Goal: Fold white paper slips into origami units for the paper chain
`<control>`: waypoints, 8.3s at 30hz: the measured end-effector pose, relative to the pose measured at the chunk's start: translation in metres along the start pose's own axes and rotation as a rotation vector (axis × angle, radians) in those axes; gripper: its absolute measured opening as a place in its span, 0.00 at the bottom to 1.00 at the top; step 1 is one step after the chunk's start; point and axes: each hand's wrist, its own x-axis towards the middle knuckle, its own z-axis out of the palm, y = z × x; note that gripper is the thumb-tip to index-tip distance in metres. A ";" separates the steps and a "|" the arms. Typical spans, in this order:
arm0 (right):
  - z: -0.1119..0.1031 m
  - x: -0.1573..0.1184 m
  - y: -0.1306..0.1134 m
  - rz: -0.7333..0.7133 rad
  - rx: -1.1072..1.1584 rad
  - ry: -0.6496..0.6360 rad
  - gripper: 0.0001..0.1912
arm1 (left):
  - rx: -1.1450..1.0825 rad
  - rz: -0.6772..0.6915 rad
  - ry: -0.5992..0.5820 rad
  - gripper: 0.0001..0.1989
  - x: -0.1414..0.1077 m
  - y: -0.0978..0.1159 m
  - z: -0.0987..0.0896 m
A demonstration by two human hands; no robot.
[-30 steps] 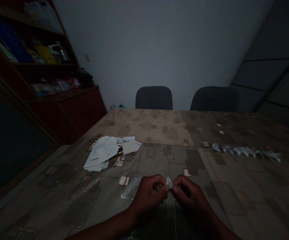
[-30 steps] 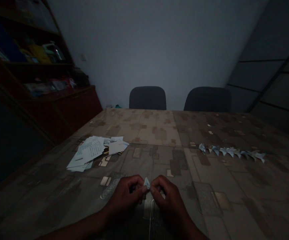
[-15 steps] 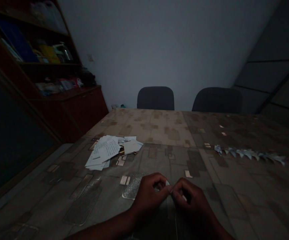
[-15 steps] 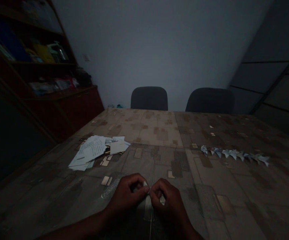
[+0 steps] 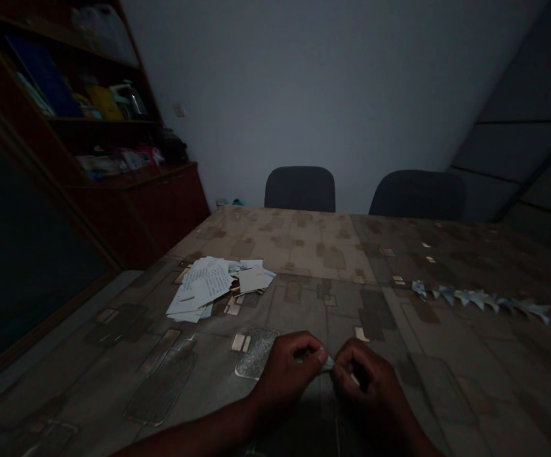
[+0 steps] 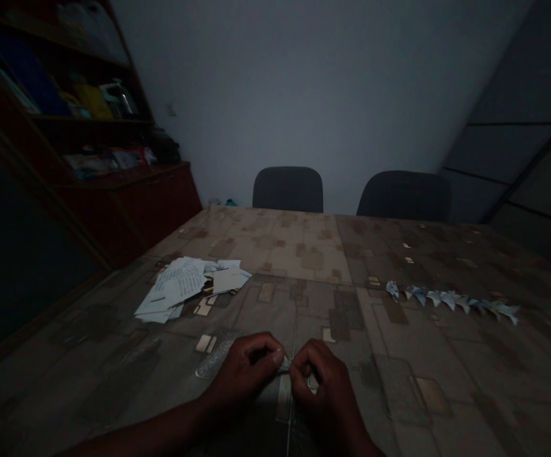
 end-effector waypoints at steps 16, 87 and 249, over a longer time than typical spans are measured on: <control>-0.002 0.001 0.006 0.035 0.035 0.007 0.07 | -0.065 -0.096 -0.051 0.07 0.003 0.001 0.001; -0.009 0.000 -0.008 0.121 0.179 -0.114 0.10 | -0.189 -0.185 -0.140 0.18 -0.002 0.004 -0.006; -0.003 -0.009 0.002 0.337 0.208 0.052 0.16 | -0.299 -0.165 0.067 0.08 -0.011 0.010 0.009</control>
